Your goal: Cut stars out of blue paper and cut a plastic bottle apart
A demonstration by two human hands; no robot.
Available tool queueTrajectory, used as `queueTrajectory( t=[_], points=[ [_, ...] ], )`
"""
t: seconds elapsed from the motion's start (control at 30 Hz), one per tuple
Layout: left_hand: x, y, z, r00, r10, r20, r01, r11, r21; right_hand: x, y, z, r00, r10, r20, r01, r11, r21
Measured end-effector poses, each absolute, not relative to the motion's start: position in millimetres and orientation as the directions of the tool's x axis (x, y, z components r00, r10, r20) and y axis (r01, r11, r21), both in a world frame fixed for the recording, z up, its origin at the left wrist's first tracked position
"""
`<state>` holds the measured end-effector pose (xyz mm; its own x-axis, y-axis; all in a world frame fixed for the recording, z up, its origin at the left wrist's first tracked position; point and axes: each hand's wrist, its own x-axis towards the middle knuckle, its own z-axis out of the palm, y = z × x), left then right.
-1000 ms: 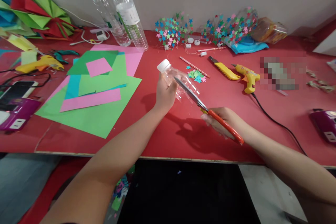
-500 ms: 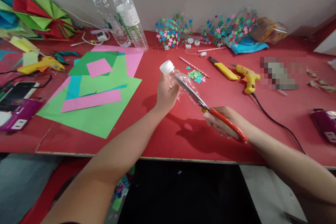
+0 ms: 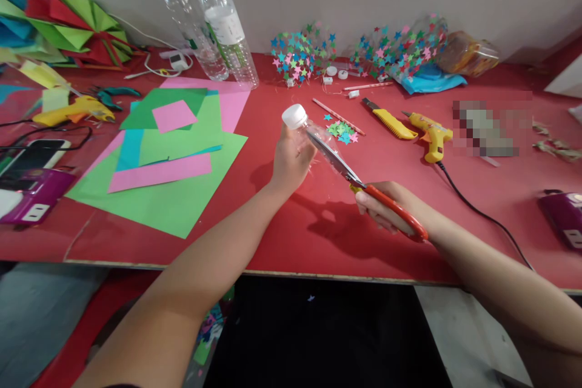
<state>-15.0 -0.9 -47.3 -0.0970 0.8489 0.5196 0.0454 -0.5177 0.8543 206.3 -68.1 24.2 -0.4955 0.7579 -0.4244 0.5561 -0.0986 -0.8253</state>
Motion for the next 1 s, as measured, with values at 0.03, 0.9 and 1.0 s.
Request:
queueTrajectory(
  t=[0.03,0.9,1.0],
  points=[
    [-15.7,-0.8,-48.4,-0.102,0.854,0.511,0.052,-0.508,0.860,206.9,-67.3,23.6,-0.493,0.760,-0.424,0.559,-0.097,-0.823],
    [-16.1,-0.2,-54.8,-0.160,0.862,0.480,0.080,-0.474,0.877,206.0,-67.7,16.8,-0.424,0.788,-0.447,0.605,-0.122,-0.787],
    [-14.8,-2.3,-51.9,-0.164,0.863,0.478,0.067,-0.474,0.878,208.0,-67.7,12.3,-0.433,0.794,-0.426,0.594,-0.104,-0.797]
  ],
)
